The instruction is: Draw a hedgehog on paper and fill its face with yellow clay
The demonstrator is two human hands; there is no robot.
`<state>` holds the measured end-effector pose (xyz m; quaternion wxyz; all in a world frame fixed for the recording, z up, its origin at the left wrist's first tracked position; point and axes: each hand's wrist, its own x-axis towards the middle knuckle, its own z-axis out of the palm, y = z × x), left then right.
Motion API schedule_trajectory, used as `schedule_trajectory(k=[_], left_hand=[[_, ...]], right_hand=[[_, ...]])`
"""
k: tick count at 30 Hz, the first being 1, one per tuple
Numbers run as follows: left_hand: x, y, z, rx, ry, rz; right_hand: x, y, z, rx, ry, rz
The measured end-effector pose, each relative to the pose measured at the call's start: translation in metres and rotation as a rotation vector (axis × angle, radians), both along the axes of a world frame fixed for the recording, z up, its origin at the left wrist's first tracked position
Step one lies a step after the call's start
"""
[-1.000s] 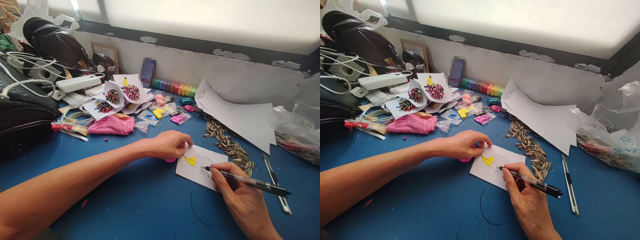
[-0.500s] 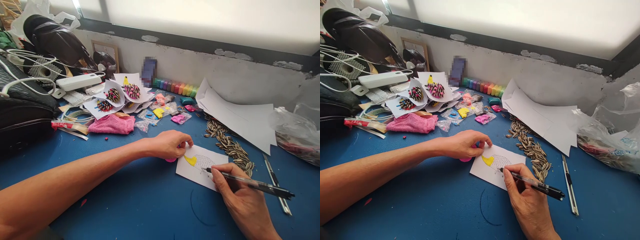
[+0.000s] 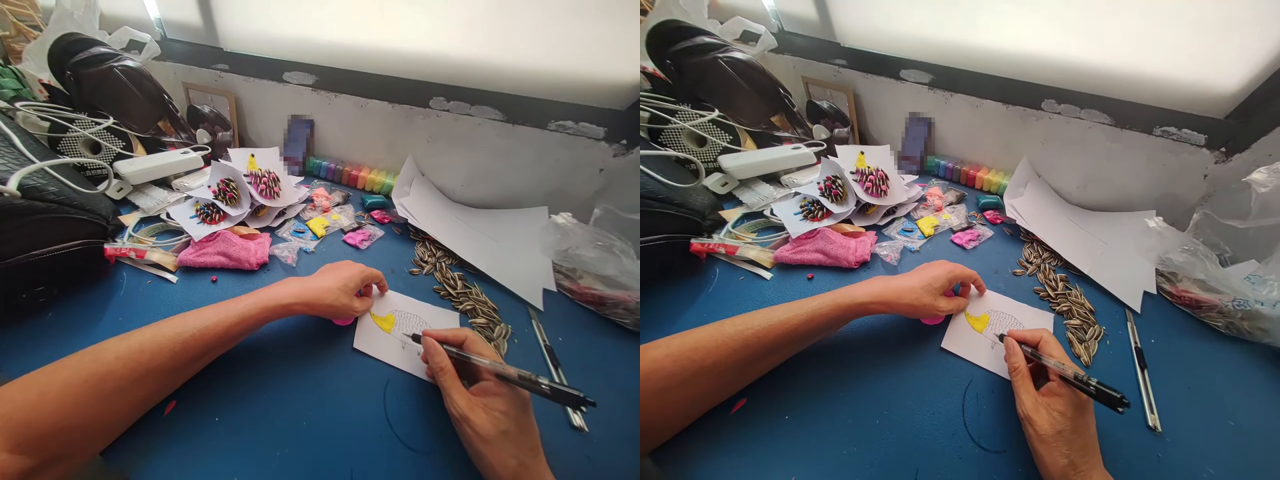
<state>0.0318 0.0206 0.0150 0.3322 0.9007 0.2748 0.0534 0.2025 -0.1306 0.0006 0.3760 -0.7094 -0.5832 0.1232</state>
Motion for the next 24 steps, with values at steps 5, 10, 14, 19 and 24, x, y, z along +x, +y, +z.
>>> schedule_trajectory(k=[5, 10, 14, 19, 24], left_hand=[[-0.0011, 0.0004, -0.0006, 0.003, 0.000, -0.003], [-0.0014, 0.0009, -0.0014, 0.013, -0.003, -0.013], [-0.0007, 0.0007, -0.0013, 0.013, 0.004, -0.009], [-0.0008, 0.0005, 0.0004, 0.013, 0.014, -0.007], [-0.0007, 0.0008, -0.0001, 0.008, 0.005, -0.007]], right_hand=[[0.0044, -0.0016, -0.0052, 0.008, -0.051, 0.056], [0.0059, -0.0007, -0.0068, -0.009, -0.065, 0.080], [0.0075, -0.0019, -0.0072, -0.009, -0.060, 0.082], [0.0083, -0.0021, -0.0077, 0.007, -0.034, 0.081], [0.0052, 0.0005, -0.0064, 0.039, -0.047, 0.089]])
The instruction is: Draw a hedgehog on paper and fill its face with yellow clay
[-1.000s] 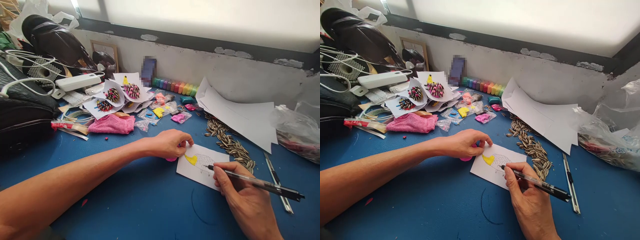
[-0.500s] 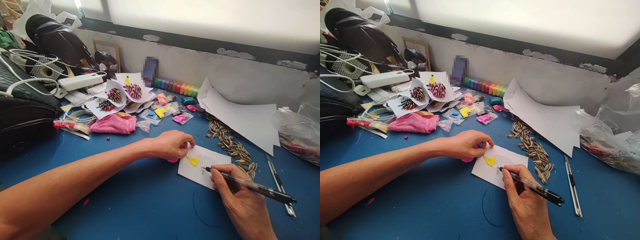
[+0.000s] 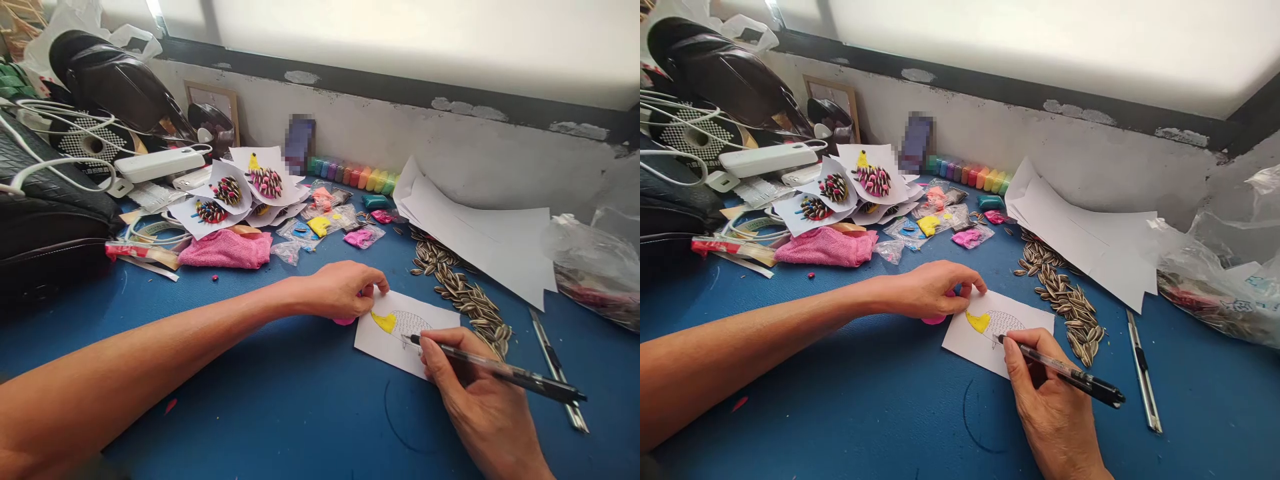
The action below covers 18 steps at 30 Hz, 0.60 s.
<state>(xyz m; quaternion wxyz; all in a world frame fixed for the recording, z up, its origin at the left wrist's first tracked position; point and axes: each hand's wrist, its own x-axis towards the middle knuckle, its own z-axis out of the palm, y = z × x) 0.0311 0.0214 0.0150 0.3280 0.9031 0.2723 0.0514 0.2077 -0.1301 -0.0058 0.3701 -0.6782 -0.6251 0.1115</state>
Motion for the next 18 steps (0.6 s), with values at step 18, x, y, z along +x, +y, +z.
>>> schedule_trajectory(k=[18], left_hand=[[-0.0002, -0.0003, -0.0023, 0.000, -0.016, 0.006]], right_hand=[[0.0000, 0.0006, -0.0008, -0.021, 0.077, 0.000]])
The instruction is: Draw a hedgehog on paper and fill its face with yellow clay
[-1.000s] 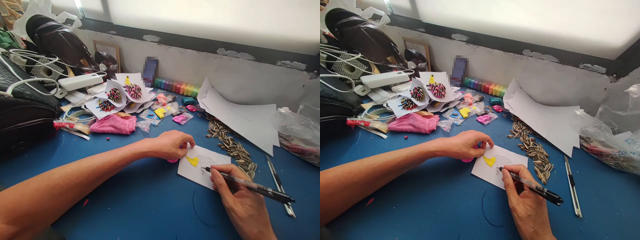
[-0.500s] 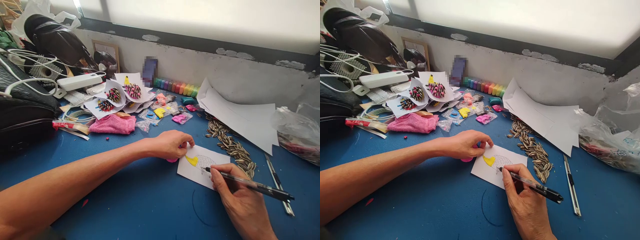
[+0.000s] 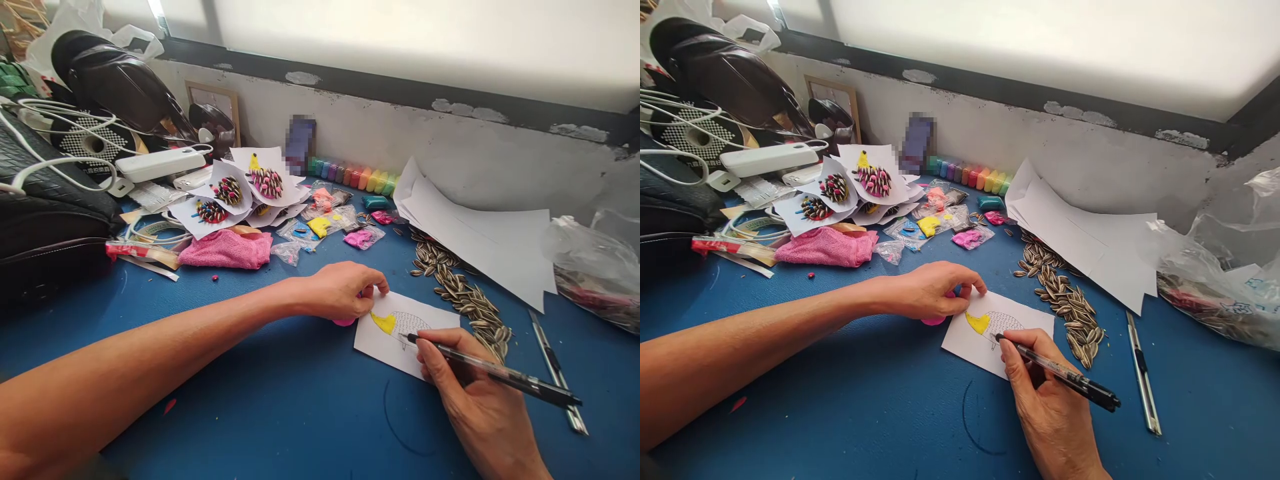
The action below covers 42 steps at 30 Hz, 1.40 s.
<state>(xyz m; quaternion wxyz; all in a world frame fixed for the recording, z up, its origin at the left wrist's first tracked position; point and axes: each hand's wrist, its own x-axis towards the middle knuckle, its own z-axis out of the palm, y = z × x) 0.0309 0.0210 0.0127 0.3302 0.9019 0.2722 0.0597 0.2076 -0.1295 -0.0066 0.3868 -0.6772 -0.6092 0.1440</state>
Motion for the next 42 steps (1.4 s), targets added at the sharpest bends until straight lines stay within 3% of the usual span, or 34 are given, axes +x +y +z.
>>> schedule_trajectory(k=[23, 30, 42], left_hand=[[0.0000, 0.0013, -0.0014, 0.013, 0.002, -0.007], [0.0003, 0.0006, 0.0009, 0.011, 0.015, -0.008], [0.0004, 0.0011, -0.0010, 0.015, 0.006, -0.011]], right_hand=[[-0.0022, -0.0004, 0.0033, 0.007, 0.000, 0.031], [0.0005, -0.0004, -0.0004, -0.066, 0.034, 0.047], [0.0031, -0.0015, -0.0023, -0.065, -0.007, 0.047]])
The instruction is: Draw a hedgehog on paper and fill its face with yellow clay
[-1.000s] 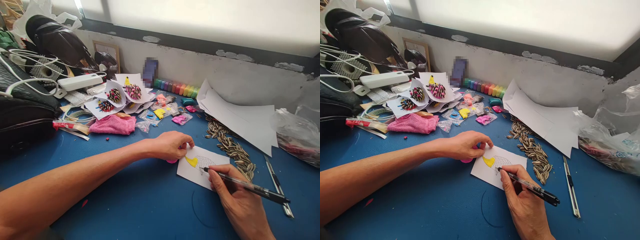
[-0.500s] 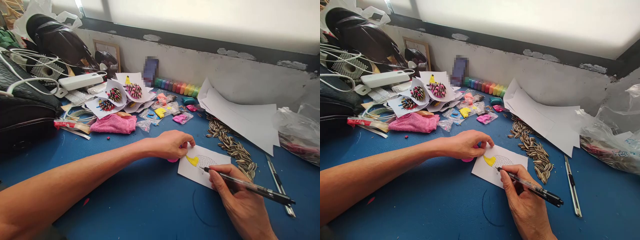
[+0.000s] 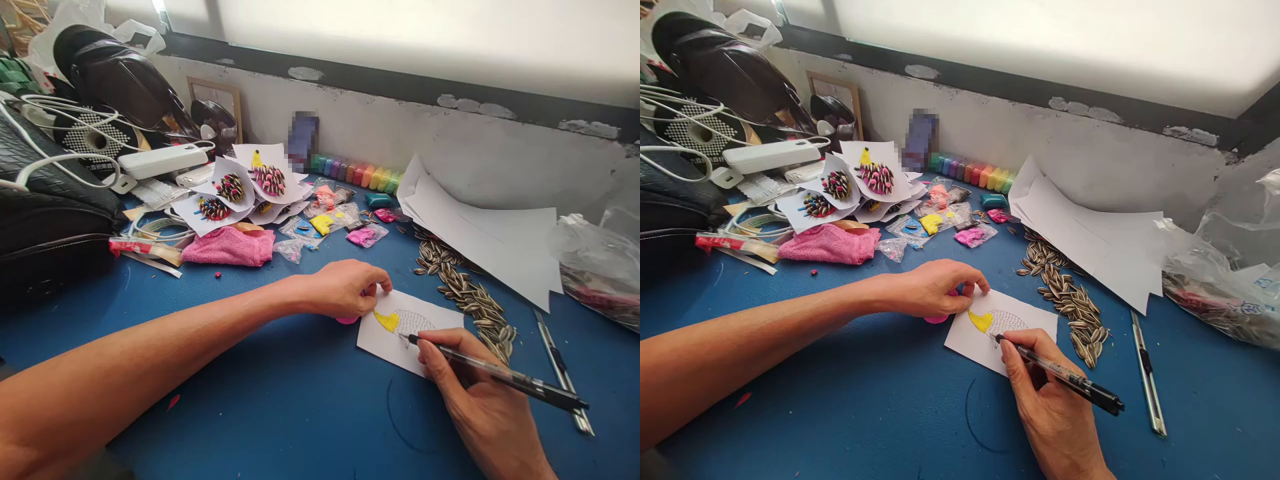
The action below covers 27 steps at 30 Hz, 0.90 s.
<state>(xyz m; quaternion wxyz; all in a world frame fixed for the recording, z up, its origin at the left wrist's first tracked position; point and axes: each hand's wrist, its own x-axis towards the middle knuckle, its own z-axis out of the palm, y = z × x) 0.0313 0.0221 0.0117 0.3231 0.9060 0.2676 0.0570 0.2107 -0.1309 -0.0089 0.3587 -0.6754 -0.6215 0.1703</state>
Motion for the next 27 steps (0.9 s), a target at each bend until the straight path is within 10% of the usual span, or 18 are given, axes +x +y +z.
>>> schedule_trajectory(k=[27], left_hand=[[0.0000, -0.0015, 0.0028, -0.018, 0.002, 0.006]], right_hand=[[-0.0039, -0.0004, 0.0038, 0.038, -0.075, -0.076]])
